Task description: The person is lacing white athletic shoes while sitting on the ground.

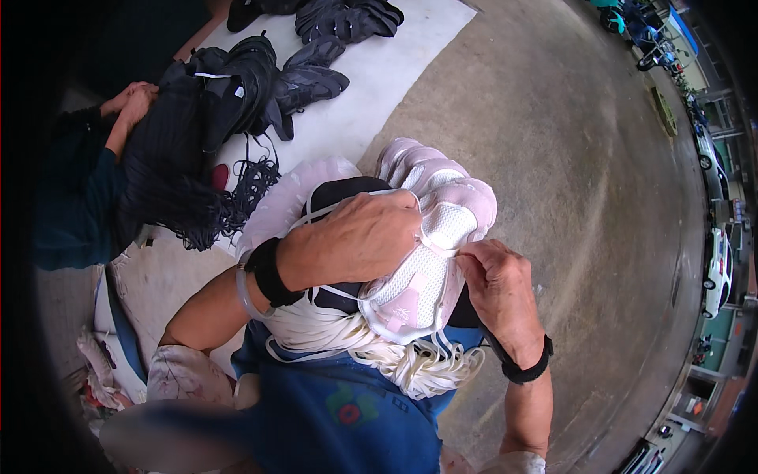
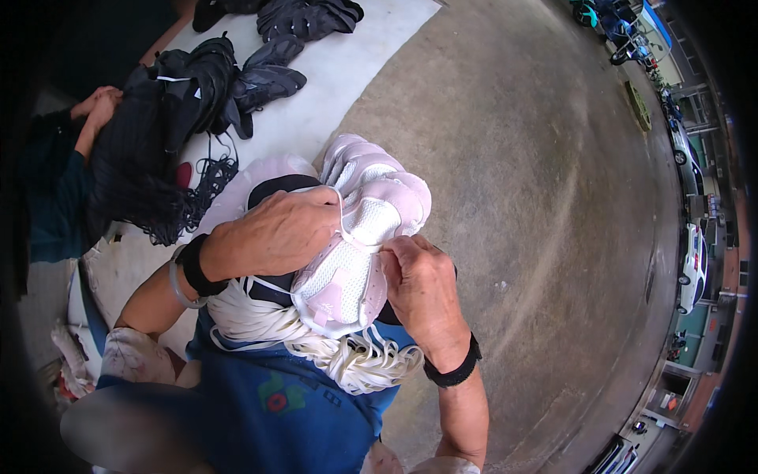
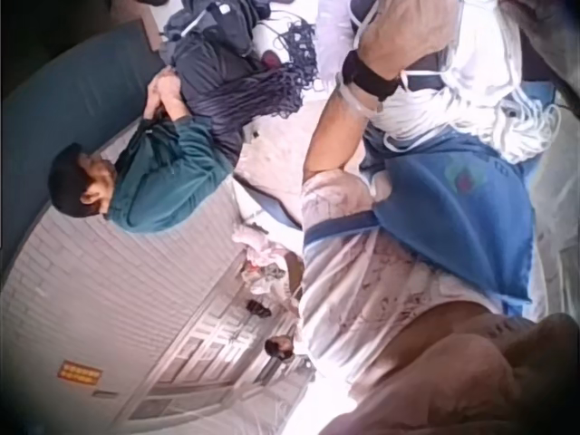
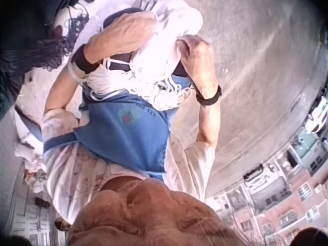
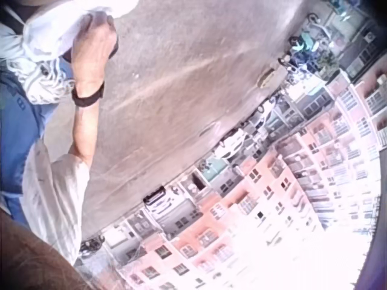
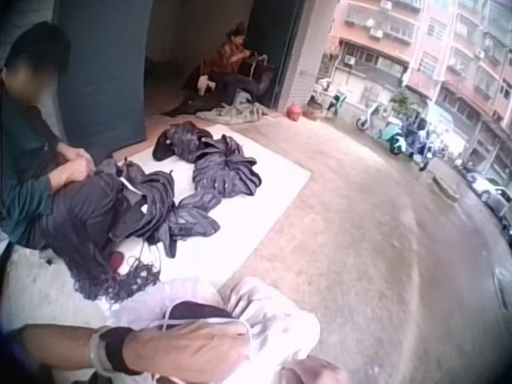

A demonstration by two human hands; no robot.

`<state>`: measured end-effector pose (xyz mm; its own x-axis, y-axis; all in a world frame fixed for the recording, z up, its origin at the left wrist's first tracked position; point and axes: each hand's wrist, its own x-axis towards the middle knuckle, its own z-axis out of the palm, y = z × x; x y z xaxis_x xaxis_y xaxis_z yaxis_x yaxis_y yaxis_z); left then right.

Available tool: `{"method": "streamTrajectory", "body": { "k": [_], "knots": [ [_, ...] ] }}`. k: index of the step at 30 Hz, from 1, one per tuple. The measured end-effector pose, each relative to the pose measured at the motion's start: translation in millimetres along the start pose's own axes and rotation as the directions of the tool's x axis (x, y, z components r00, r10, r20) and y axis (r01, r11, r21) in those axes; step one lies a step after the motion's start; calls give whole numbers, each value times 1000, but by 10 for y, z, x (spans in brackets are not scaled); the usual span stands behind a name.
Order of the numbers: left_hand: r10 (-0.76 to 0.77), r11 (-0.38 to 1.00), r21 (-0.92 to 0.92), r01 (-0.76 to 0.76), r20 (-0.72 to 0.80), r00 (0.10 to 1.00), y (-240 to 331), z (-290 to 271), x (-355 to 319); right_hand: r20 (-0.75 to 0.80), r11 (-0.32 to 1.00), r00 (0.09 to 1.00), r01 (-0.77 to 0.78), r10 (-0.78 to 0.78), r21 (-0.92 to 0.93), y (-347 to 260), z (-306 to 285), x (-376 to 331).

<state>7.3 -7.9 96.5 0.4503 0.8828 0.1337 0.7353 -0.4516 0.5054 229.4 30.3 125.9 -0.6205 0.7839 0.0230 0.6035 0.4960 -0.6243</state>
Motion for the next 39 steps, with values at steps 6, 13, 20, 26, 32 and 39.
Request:
{"method": "streamTrajectory", "body": {
  "k": [6, 13, 20, 26, 32, 39],
  "knots": [
    [114, 989, 75, -127, 151, 982, -109, -2, 64, -7, 990, 999, -51, 52, 132, 81, 18, -62],
    [145, 972, 144, -184, 243, 959, -127, -34, 73, 21, 993, 1000, 25, -23, -112, -31, 11, -66],
    [84, 993, 64, -95, 154, 984, -194, 68, 58, 41, 1000, 999, 11, -11, -4, 61, 31, 1],
    [58, 996, 63, -66, 121, 991, -190, 112, 97, -12, 907, 943, -316, 333, 278, 116, 151, -147],
    [-9, 1000, -17, 10, 36, 999, -56, 201, -11, -189, 997, 979, -70, 75, 35, -31, 278, -169],
    [-238, 942, -251, 222, -34, 971, 57, 141, -61, -174, 989, 981, -101, 82, -106, -142, 245, -335]
  ]
}}
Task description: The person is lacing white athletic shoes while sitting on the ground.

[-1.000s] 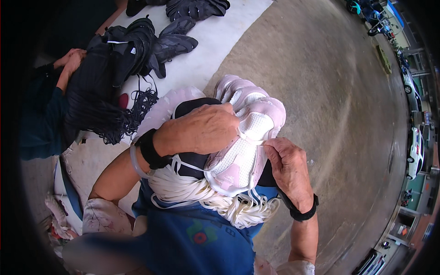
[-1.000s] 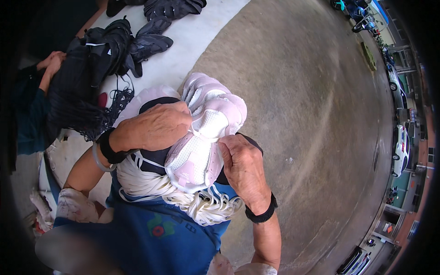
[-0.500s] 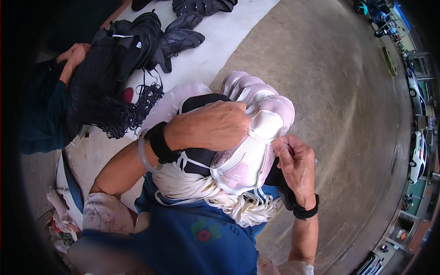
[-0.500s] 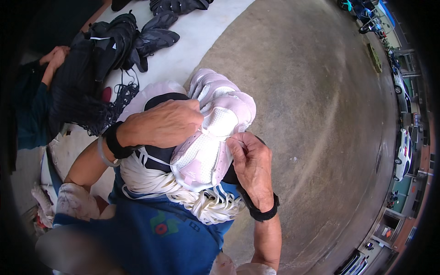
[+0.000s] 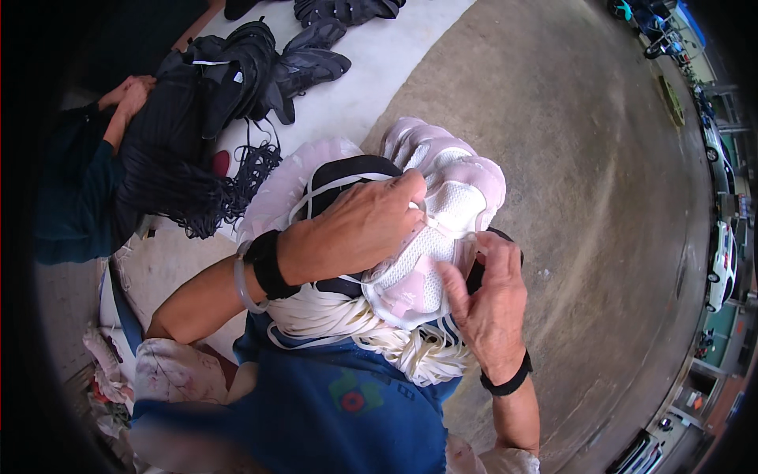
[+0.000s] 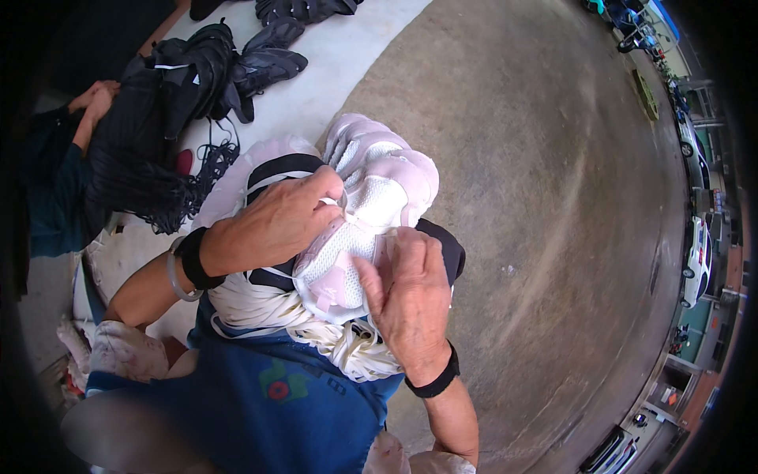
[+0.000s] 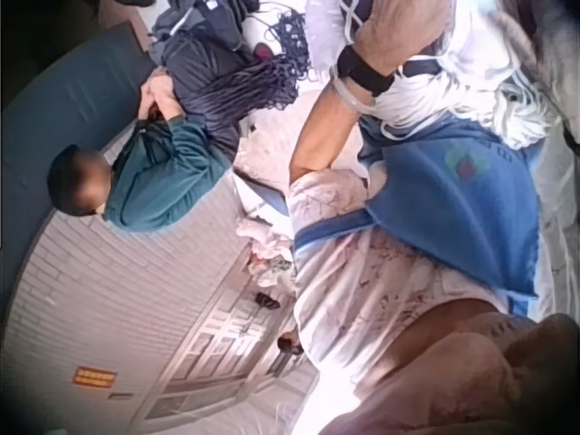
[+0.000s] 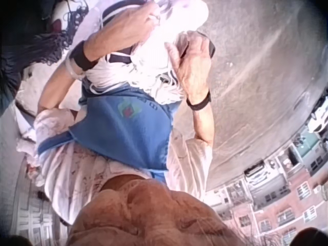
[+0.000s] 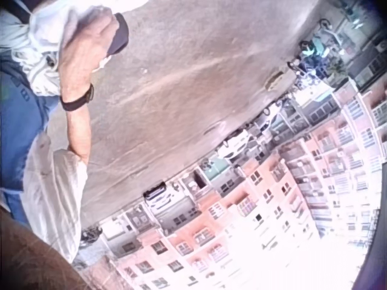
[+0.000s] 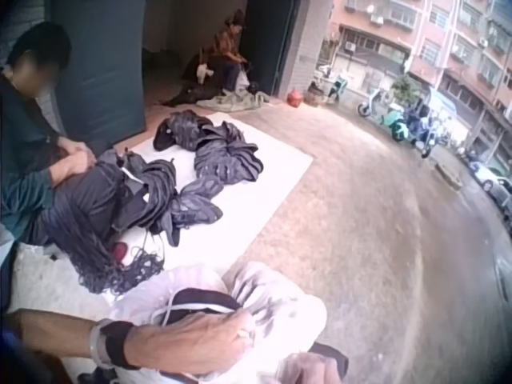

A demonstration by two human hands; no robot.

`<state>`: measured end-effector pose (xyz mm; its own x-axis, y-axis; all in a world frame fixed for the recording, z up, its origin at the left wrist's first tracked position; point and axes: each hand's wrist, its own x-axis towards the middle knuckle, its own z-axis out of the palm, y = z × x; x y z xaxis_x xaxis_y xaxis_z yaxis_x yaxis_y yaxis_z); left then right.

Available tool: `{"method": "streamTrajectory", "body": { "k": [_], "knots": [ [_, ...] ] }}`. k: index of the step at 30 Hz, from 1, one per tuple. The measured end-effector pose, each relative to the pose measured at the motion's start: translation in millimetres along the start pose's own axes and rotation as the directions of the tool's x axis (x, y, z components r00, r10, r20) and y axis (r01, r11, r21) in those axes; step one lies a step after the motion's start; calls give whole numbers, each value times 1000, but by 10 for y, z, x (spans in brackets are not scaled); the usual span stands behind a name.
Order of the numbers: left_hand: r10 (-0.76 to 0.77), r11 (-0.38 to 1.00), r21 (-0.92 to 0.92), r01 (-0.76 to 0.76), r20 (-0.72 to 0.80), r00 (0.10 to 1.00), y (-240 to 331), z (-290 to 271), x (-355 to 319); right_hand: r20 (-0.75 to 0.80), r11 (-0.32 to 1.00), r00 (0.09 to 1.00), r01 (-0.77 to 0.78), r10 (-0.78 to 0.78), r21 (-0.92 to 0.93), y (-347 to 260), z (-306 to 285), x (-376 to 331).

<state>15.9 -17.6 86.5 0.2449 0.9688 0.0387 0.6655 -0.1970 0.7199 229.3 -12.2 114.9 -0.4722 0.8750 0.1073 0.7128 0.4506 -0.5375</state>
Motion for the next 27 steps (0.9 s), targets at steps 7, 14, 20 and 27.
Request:
{"method": "streamTrajectory", "body": {
  "k": [7, 14, 20, 27],
  "knots": [
    [-72, 997, -14, 71, -86, 994, 276, 70, -256, 77, 987, 996, 45, -33, -157, -127, 75, -85],
    [-43, 995, -93, 25, -204, 978, 255, 538, -240, -106, 989, 994, 14, -30, -147, -62, 314, -135],
    [-66, 998, -22, 62, -317, 946, 318, 804, -181, -37, 999, 999, 8, -7, 32, 112, 213, -47],
    [-67, 997, -48, 53, -349, 935, 268, 829, -149, -66, 999, 997, 47, -46, 13, 142, 196, -91]
  ]
}}
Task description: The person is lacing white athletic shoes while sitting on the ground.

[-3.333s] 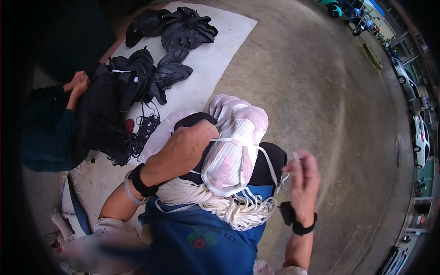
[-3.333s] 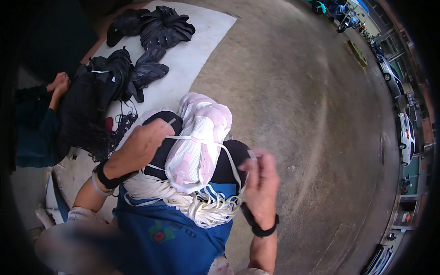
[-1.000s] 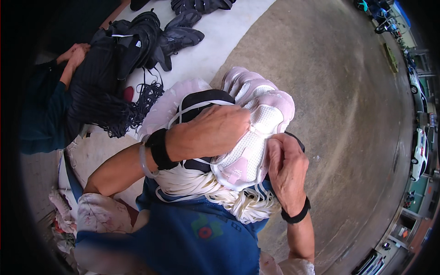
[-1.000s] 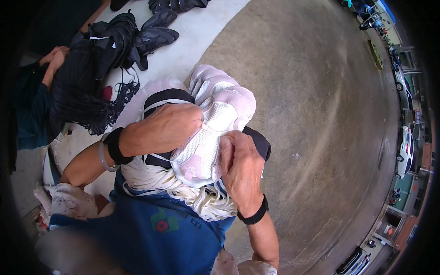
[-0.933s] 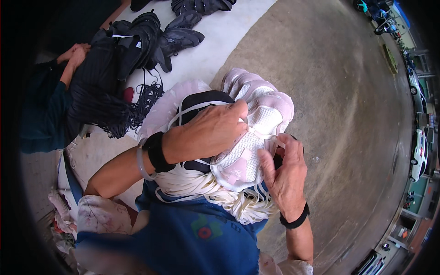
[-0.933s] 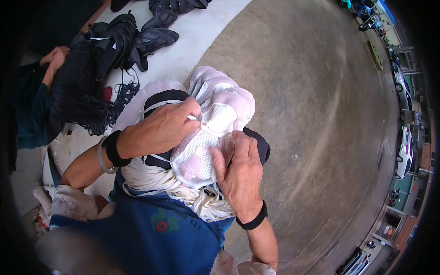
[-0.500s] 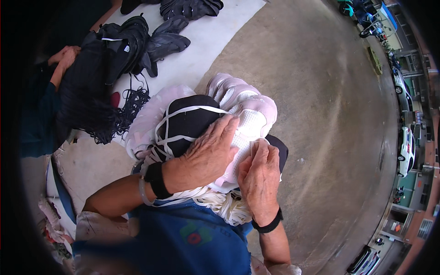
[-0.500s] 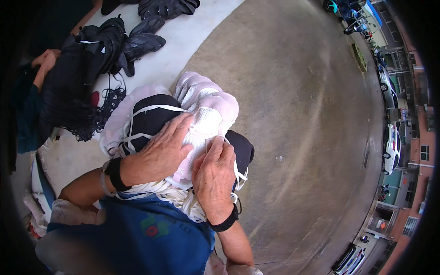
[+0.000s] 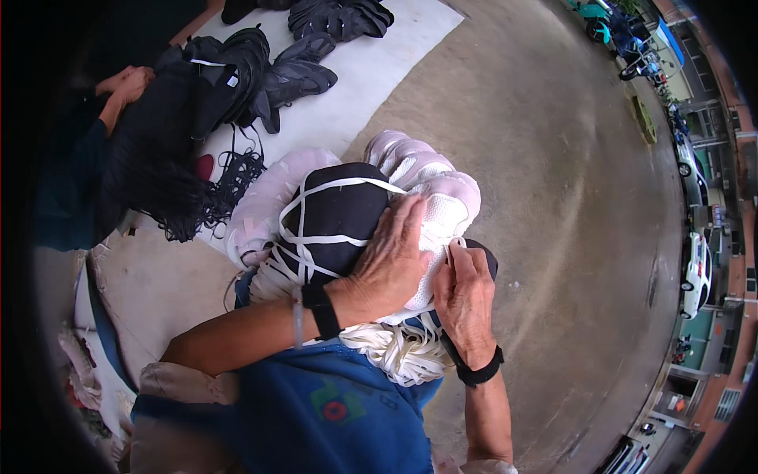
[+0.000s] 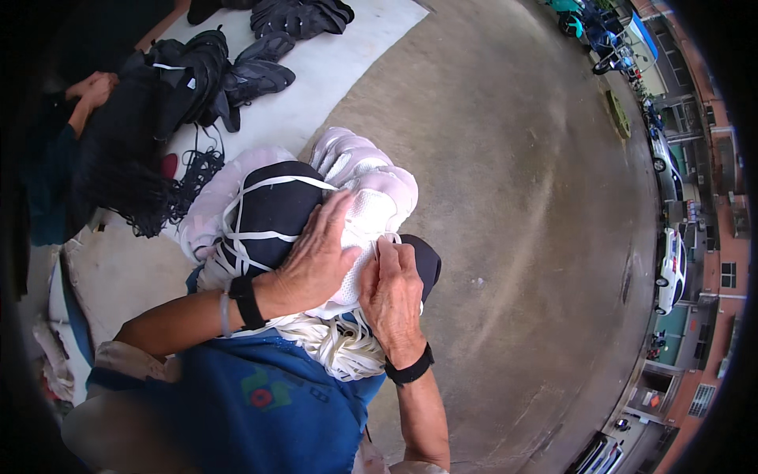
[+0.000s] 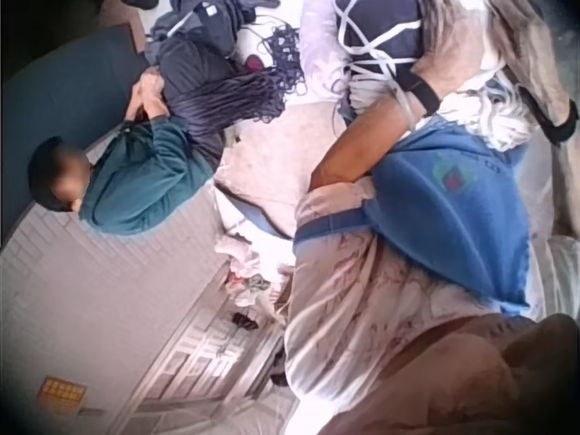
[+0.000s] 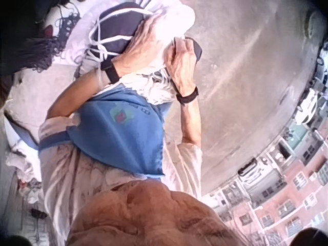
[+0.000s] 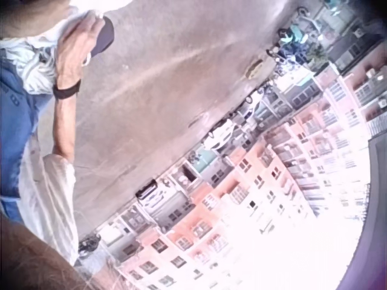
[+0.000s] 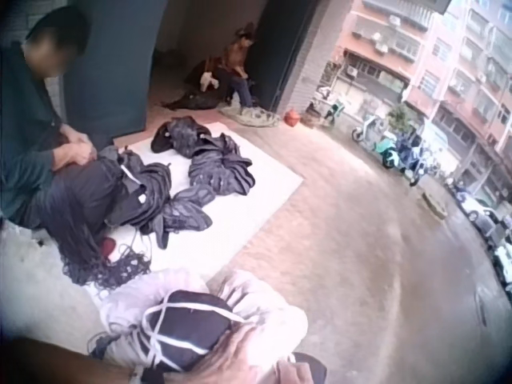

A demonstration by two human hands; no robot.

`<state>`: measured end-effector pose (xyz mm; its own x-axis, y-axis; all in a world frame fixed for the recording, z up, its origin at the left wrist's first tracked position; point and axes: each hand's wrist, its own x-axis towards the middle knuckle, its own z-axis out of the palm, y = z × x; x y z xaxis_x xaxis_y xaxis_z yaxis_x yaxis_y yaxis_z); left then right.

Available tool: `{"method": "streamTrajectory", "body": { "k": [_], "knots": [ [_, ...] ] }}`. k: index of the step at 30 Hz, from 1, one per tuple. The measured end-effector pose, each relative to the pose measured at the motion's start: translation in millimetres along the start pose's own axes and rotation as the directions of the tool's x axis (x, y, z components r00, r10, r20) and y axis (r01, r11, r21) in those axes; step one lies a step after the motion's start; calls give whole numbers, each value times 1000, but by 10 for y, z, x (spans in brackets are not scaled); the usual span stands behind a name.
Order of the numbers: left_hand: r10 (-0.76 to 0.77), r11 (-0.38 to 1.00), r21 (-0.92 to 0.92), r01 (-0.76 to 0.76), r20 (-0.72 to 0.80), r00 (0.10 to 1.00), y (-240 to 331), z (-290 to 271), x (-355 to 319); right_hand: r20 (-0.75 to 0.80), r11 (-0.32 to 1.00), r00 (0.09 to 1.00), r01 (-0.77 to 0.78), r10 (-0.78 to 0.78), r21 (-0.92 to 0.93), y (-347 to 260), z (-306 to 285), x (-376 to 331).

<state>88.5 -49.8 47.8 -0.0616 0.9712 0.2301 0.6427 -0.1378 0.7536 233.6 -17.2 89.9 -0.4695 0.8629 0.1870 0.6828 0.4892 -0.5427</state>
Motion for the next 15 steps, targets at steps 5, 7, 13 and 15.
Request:
{"method": "streamTrajectory", "body": {
  "k": [5, 7, 13, 15],
  "knots": [
    [51, 976, -207, -68, -86, 995, -58, -265, -33, 46, 975, 998, 36, -47, 218, 190, -78, 21],
    [38, 981, -188, -39, -8, 999, -29, -335, -22, 3, 976, 998, 64, -66, 209, 210, -49, 40],
    [31, 989, -143, -24, 48, 998, -55, -386, 10, -29, 977, 996, 93, -89, 192, 166, -57, 45],
    [41, 992, -123, -35, 47, 998, -45, -402, 17, -19, 977, 987, 161, -160, 141, 125, -71, 38]
  ]
}}
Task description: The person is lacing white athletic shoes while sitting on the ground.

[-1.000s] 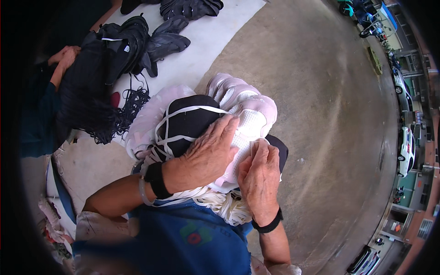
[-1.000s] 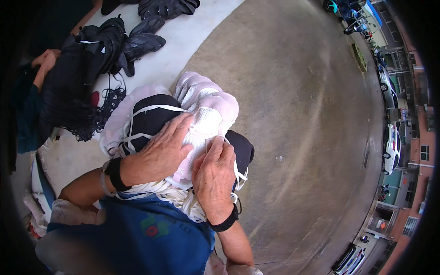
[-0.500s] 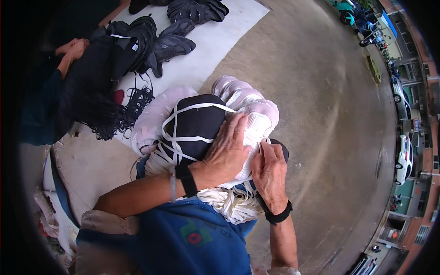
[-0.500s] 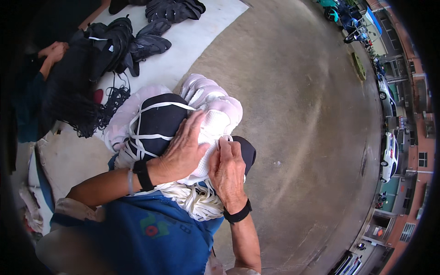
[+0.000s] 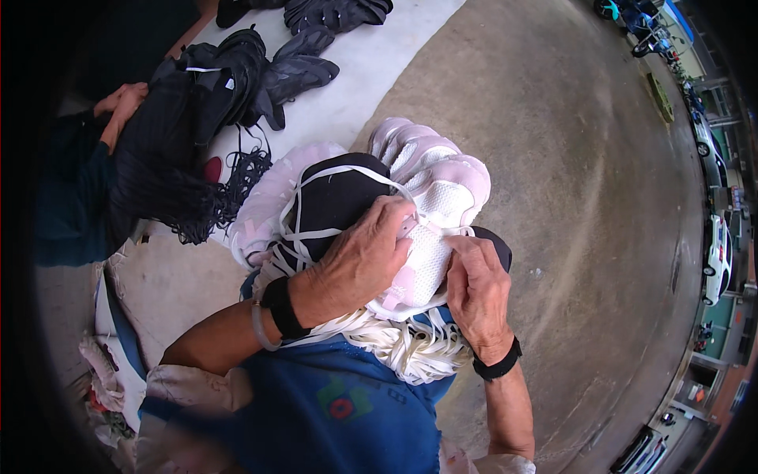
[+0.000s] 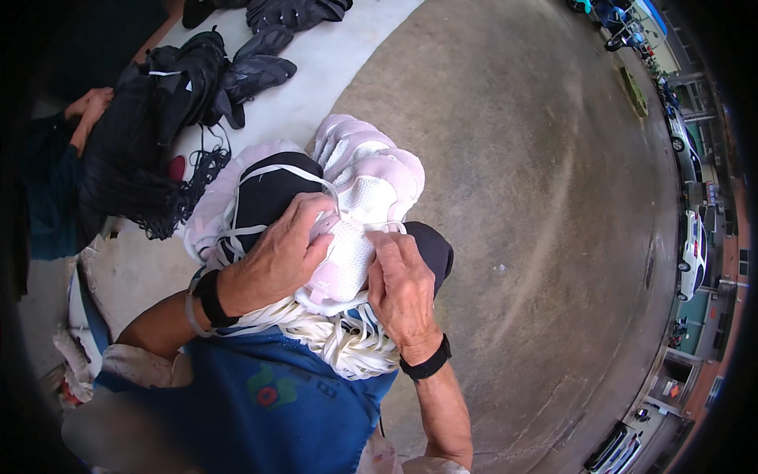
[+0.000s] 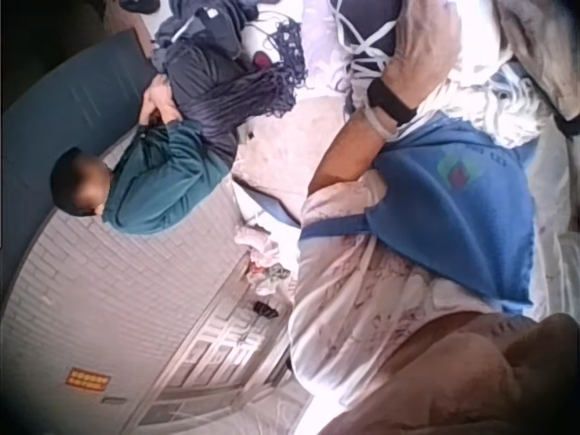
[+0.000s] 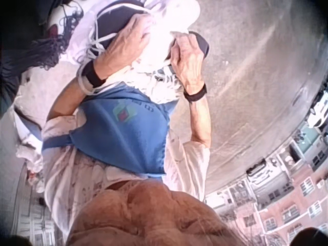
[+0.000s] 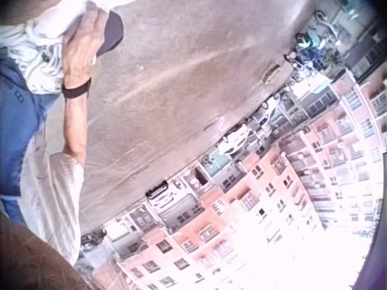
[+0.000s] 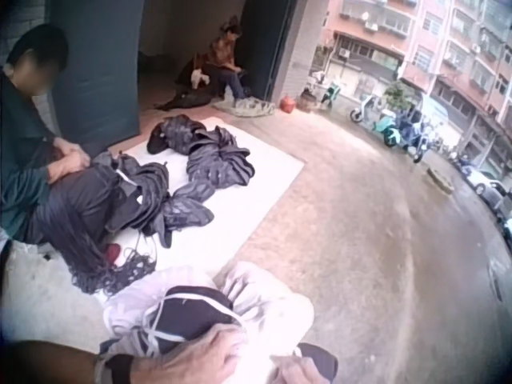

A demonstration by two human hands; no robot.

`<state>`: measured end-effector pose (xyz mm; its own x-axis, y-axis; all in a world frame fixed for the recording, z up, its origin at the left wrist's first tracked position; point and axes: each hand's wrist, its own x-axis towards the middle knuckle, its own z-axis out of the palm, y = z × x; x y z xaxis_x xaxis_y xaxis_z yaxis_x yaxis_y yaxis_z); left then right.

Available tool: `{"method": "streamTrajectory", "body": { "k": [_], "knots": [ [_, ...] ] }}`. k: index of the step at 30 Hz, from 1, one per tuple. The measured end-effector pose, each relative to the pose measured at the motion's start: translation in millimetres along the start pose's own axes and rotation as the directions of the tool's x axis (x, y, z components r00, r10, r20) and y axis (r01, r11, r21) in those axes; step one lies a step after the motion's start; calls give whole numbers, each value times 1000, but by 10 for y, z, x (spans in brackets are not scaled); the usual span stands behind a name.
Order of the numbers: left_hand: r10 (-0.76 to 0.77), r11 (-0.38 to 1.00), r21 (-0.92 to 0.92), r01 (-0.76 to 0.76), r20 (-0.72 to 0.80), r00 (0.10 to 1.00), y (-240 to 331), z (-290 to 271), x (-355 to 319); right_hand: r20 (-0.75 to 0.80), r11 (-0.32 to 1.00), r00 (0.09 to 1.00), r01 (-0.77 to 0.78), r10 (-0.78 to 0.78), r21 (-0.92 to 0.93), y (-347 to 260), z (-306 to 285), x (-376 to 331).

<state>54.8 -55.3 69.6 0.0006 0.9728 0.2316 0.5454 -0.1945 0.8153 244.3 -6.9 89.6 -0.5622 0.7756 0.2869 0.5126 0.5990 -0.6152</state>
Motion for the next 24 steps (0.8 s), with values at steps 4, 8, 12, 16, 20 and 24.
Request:
{"method": "streamTrajectory", "body": {
  "k": [4, 8, 12, 16, 20, 24],
  "knots": [
    [-5, 1000, 11, 5, 5, 1000, -19, -32, 6, 96, 989, 995, -12, 27, -146, -172, -37, 34],
    [20, 1000, 22, -20, 22, 1000, -42, -57, 35, 198, 913, 978, 17, 70, -407, -251, -33, 175],
    [-12, 999, 39, 9, 66, 998, -42, -137, 33, 212, 790, 976, 169, -50, -590, -329, -18, 257],
    [-105, 994, 0, 106, 127, 986, -33, -188, -6, 254, 796, 949, 298, -187, -527, -223, 0, 317],
    [-67, 997, -37, 72, 114, 991, -95, -172, 2, 129, 939, 969, 238, -211, -248, -388, -15, 289],
    [29, 993, -116, -22, 59, 998, -163, -203, -18, 231, 946, 973, -78, 4, 314, -910, 52, 82]
  ]
}}
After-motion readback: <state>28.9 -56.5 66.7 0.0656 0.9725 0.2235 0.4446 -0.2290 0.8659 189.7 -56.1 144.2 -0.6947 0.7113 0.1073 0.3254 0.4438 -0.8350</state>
